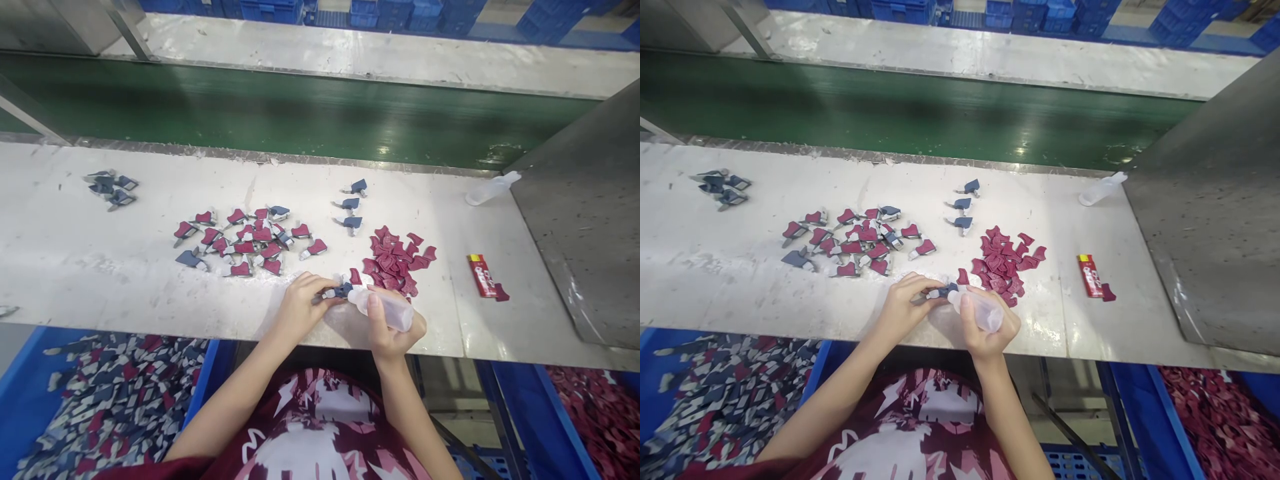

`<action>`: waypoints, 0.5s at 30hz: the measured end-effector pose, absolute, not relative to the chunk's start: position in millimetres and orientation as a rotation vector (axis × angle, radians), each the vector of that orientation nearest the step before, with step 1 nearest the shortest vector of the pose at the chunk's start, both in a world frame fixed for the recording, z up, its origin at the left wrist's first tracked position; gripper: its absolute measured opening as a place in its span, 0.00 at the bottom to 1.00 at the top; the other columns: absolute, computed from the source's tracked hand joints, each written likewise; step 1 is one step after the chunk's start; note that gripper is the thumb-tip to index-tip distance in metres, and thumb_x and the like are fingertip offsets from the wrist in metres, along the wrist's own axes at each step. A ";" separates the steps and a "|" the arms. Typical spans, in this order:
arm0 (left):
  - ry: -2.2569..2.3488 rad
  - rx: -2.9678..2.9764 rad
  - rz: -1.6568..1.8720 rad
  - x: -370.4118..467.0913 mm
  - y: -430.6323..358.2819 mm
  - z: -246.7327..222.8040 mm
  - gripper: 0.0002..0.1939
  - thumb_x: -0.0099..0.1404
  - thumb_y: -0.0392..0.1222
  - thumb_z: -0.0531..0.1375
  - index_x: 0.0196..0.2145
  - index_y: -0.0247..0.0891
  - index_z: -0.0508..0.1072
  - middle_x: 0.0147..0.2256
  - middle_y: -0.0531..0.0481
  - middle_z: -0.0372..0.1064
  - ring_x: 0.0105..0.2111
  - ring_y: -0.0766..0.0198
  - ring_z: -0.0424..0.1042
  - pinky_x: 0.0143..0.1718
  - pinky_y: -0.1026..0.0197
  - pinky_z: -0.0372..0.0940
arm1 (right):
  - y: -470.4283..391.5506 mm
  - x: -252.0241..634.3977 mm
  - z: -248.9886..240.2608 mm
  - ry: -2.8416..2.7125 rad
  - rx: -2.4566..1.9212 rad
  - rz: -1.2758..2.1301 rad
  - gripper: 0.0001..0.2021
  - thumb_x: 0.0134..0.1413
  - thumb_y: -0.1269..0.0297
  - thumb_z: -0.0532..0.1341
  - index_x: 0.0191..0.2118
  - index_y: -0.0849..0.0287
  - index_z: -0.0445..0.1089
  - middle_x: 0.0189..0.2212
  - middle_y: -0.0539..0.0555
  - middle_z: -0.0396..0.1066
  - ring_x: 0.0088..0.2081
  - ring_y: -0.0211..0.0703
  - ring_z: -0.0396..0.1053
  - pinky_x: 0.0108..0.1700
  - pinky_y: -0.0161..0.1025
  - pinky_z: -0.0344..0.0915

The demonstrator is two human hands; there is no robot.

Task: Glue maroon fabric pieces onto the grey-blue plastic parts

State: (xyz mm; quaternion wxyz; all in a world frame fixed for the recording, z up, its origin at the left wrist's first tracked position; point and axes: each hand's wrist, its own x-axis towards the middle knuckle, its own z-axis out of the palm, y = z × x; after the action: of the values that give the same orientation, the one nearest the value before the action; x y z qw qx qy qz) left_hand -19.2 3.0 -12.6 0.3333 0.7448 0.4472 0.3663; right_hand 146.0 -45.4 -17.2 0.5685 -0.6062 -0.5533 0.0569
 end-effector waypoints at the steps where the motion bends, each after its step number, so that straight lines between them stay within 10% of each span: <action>1: 1.171 1.941 0.955 -19.2 3.1 -12.7 0.07 0.62 0.37 0.69 0.39 0.40 0.79 0.35 0.48 0.79 0.37 0.57 0.74 0.39 0.56 0.67 | -45.3 146.0 -17.6 -1.298 -1.434 0.132 0.06 0.58 0.63 0.64 0.37 0.59 0.77 0.31 0.57 0.80 0.31 0.48 0.77 0.36 0.46 0.73; 15: 1.229 1.902 0.944 -20.5 2.8 -13.7 0.08 0.61 0.39 0.70 0.38 0.40 0.79 0.36 0.48 0.80 0.37 0.57 0.75 0.40 0.57 0.68 | -49.9 171.9 -17.4 -0.941 -1.518 0.127 0.12 0.56 0.57 0.66 0.39 0.62 0.76 0.33 0.58 0.78 0.34 0.51 0.78 0.37 0.48 0.74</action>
State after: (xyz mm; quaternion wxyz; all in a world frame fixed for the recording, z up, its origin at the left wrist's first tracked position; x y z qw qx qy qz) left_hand -20.5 2.8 -13.7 0.3372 0.7298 0.4717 0.3621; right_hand 171.9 -49.9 -17.4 0.6252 -0.6618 -0.4100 0.0555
